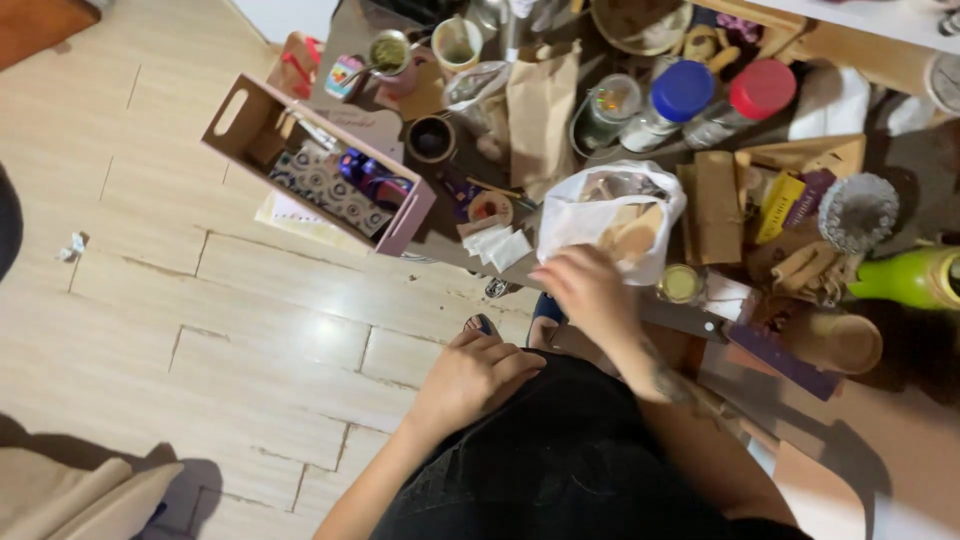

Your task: The person organizes various items on a cluttered table, including a small box, a wooden container, and a plastic bag. They open the wooden container to reveal dried contents, then move to a shelf to retrieve a plastic bag and a cardboard box with a QR code label.

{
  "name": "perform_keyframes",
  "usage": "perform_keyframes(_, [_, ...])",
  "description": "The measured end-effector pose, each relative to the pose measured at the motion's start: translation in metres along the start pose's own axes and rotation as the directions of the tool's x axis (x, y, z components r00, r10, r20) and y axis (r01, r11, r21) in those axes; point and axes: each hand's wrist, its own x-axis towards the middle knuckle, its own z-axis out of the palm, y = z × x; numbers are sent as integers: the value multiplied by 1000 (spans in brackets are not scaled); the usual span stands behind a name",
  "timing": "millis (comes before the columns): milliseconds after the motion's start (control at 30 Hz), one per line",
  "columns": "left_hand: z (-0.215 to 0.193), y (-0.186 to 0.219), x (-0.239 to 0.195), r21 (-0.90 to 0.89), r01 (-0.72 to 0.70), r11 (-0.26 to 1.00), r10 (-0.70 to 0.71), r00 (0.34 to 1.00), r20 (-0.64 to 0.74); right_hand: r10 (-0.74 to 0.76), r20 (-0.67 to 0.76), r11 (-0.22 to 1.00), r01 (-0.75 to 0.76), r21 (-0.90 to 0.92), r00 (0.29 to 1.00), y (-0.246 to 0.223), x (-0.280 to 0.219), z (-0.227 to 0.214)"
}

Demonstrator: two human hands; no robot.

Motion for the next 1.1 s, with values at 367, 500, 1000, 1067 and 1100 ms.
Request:
perform_keyframes(367, [-47, -2, -83, 49, 224, 973, -226, 973, 48, 44, 785, 905, 308, -293, 618, 20, 47, 121])
perform_keyframes(500, [-52, -2, -107, 107, 320, 941, -318, 947, -32, 106, 826, 928, 242, -282, 553, 23, 62, 129])
perform_keyframes(1000, [-48, -5, -104, 92, 442, 892, -429, 893, -134, -162, 600, 828, 439, -349, 783, 51, 11, 125])
perform_keyframes(1067, [-43, -11, -97, 86, 441, 893, -423, 890, -172, -96, 608, 813, 415, -409, 788, 45, 13, 122])
perform_keyframes(1100, [-40, -14, -94, 80, 440, 894, -417, 885, -207, -27, 611, 793, 389, -468, 791, 43, 13, 120])
